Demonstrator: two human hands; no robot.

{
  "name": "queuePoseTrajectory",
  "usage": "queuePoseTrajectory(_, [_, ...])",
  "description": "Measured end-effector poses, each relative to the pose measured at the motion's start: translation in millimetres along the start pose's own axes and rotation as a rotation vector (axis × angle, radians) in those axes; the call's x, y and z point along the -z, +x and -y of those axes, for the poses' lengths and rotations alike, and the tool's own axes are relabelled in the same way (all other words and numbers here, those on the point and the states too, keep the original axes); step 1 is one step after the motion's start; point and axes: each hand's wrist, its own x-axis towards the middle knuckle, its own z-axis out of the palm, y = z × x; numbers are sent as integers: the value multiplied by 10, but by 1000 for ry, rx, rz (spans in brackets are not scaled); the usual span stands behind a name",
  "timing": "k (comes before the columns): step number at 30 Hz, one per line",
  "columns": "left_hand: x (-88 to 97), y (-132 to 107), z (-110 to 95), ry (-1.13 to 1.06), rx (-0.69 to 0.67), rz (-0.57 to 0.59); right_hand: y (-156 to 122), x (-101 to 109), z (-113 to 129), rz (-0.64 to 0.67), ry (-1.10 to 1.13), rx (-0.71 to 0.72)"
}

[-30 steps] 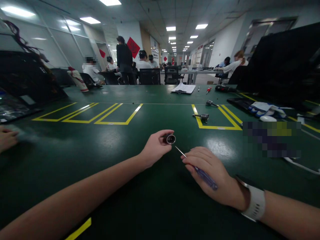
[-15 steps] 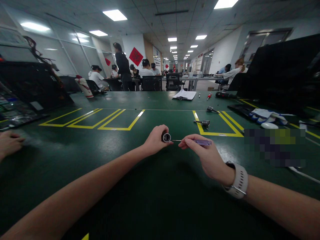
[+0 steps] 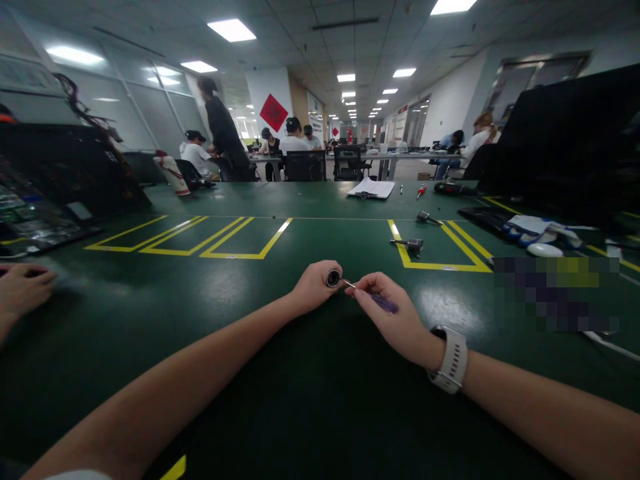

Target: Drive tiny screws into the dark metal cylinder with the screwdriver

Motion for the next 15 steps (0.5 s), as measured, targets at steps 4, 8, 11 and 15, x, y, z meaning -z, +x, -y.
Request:
queuePoseTrajectory(4, [2,-16,-7,57,-43,15,-28,-11,-2,46,-128,62])
queuePoseTrajectory(8, [8,-34,-16,108,-128,31,-18,1,-12,52,-34,-2])
queuePoseTrajectory(11, [15,-42,-26,92,-155,24,24,27,-26,31,262,-142])
queuePoseTrajectory(15, [22,-39,-42,17,-126,24,83,38,-40,14,608,-339])
